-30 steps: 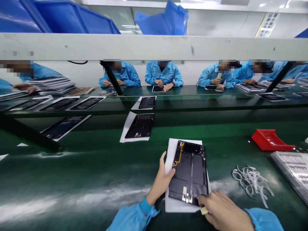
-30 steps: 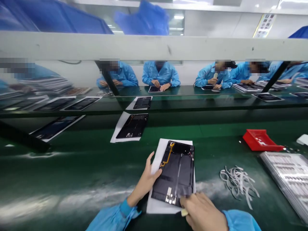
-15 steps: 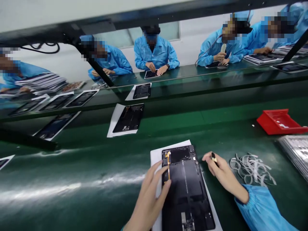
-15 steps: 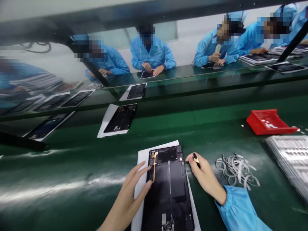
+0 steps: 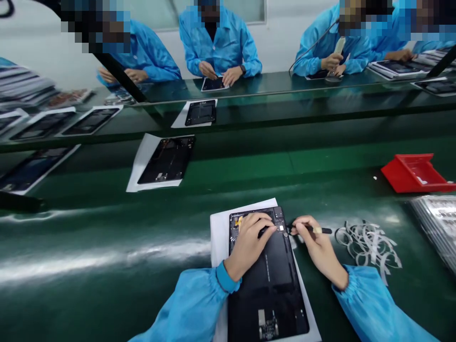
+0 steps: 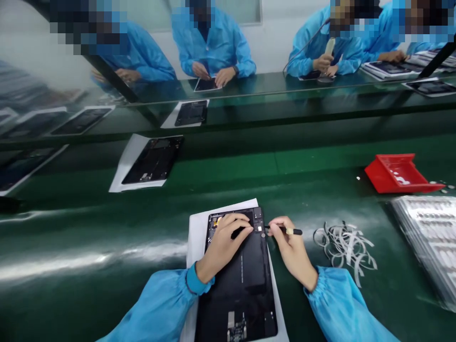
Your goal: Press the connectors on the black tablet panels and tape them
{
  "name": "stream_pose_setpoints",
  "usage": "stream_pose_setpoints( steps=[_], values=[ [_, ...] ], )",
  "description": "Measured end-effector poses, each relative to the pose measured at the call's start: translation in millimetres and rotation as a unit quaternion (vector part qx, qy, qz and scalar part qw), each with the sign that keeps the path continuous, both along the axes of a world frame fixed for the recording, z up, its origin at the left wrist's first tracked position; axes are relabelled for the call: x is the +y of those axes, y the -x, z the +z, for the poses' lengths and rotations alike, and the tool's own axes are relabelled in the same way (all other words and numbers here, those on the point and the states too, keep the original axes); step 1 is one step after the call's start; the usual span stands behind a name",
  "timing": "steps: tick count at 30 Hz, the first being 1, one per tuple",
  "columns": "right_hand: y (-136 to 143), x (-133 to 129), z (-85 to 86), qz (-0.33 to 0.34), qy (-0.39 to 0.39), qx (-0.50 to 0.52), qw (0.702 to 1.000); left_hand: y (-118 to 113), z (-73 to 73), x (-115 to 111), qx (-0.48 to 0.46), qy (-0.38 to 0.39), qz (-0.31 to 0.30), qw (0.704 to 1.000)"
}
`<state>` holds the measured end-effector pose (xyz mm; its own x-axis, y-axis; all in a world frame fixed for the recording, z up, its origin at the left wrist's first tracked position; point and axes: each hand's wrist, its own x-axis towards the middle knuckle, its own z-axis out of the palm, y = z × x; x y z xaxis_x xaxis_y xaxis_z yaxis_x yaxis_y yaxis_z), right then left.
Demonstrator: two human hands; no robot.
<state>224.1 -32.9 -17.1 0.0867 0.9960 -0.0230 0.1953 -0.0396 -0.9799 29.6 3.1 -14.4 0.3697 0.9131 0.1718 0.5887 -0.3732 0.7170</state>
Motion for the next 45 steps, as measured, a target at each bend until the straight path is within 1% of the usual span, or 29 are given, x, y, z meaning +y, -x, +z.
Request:
stream_pose_setpoints(
  steps=[4, 10, 26, 34, 40, 43, 45],
  values=[
    [2.1, 0.5, -3.1, -0.001, 0.001, 0.012, 1.0, -1.6, 0.9, 1.9, -0.004, 0.012, -0.007, 1.0],
    [2.1, -0.8, -4.9, 0.016, 0.001, 0.003, 1.0, -2.3, 1.2, 2.2, -0.013, 0.002, -0.028, 1.0],
    [0.7, 0.2, -7.7, -0.005, 0.0, 0.011, 1.0, -4.5, 3.2, 2.7, 0.018, 0.009, -0.021, 1.0],
    [2.3, 0.4, -3.0, -0.014, -0.001, -0.003, 1.0, -4.6, 1.7, 2.0, 0.018, 0.001, -0.02, 1.0],
    [3.6, 1.3, -0.9, -0.042, -0.014, 0.005, 0.999, -6.2, 2.0, 3.5, 0.013, 0.003, -0.009, 1.0],
    [5.1, 3.9, -0.8, -0.052, -0.002, 0.013, 0.999, -7.3, 2.9, 4.3, 0.016, 0.01, -0.003, 1.0],
    [6.2, 5.5, -0.6, -0.04, 0.011, 0.011, 0.999, -7.8, 3.9, 4.4, 0.016, 0.014, 0.001, 1.0]
  ],
)
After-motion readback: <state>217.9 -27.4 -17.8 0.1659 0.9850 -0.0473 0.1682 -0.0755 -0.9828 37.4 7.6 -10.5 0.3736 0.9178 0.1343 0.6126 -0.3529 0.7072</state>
